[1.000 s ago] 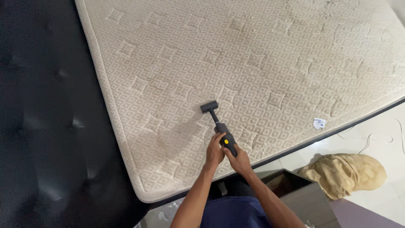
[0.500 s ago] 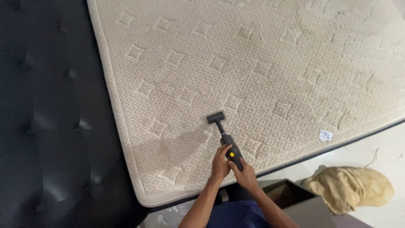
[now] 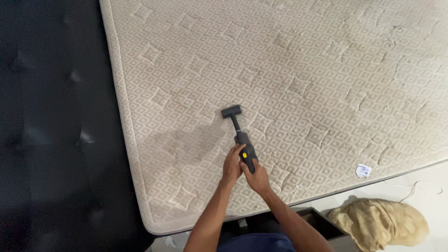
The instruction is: The person vacuums the surface of a mattress and the padded headboard using a handheld vacuum device.
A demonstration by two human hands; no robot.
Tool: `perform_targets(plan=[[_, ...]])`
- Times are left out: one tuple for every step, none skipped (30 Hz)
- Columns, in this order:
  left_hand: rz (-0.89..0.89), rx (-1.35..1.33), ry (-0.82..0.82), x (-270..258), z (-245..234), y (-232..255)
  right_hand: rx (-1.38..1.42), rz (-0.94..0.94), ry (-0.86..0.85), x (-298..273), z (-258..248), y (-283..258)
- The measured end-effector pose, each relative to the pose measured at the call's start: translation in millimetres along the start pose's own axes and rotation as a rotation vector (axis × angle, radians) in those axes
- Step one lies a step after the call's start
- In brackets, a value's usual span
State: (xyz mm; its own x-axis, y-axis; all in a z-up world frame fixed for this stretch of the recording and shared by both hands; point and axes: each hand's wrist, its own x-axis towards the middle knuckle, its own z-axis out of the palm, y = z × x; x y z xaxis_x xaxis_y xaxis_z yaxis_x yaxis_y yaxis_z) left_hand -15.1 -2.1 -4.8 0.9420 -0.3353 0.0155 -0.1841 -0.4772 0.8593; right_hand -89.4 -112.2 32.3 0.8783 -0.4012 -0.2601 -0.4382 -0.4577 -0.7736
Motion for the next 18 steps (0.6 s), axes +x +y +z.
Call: perform_targets(plan=[[0.009, -0.003, 0.011, 8, -1, -2, 0.024, 0.005, -0.011, 9, -2, -4], [0.017, -0.005, 0.023, 17, -3, -3, 0.047, 0.011, -0.022, 18, -4, -9], [0.014, 0.022, 0.009, 28, -4, -4, 0.073, 0.015, -0.032, 26, -5, -14], [0.011, 0.048, -0.006, 40, -4, -4, 0.085, 0.022, -0.045, 35, -7, -18], [0.007, 0.075, -0.021, 49, -5, -4, 0.097, 0.03, -0.057, 42, -8, -22], [0.012, 0.083, -0.015, 54, -7, -3, 0.109, 0.038, -0.069, 48, -9, -24], [0.02, 0.091, -0.009, 60, -9, -3, 0.104, 0.028, -0.064, 53, -9, -26], [0.028, 0.099, -0.004, 63, -10, -1, 0.099, 0.018, -0.06, 58, -9, -26], [0.003, 0.103, -0.012, 66, -11, 1, 0.095, 0.008, -0.054, 62, -8, -26], [-0.021, 0.107, -0.02, 68, -11, 4, 0.077, 0.01, -0.05, 64, -8, -24], [-0.045, 0.111, -0.03, 67, -12, 6, 0.06, 0.013, -0.044, 64, -8, -23], [-0.053, 0.088, -0.027, 64, -11, 9, 0.042, 0.017, -0.039, 62, -8, -22], [-0.059, 0.066, -0.023, 61, -11, 11, 0.046, 0.031, -0.045, 60, -9, -22], [-0.065, 0.044, -0.019, 58, -11, 13, 0.05, 0.045, -0.052, 58, -11, -22], [-0.069, 0.042, -0.018, 54, -10, 14, 0.053, 0.061, -0.059, 53, -13, -21], [-0.073, 0.04, -0.017, 49, -9, 15, 0.057, 0.065, -0.06, 48, -15, -21], [-0.076, 0.037, -0.016, 45, -7, 15, 0.06, 0.068, -0.06, 43, -16, -21], [-0.065, 0.037, -0.016, 39, -6, 14, 0.064, 0.071, -0.06, 37, -17, -21]])
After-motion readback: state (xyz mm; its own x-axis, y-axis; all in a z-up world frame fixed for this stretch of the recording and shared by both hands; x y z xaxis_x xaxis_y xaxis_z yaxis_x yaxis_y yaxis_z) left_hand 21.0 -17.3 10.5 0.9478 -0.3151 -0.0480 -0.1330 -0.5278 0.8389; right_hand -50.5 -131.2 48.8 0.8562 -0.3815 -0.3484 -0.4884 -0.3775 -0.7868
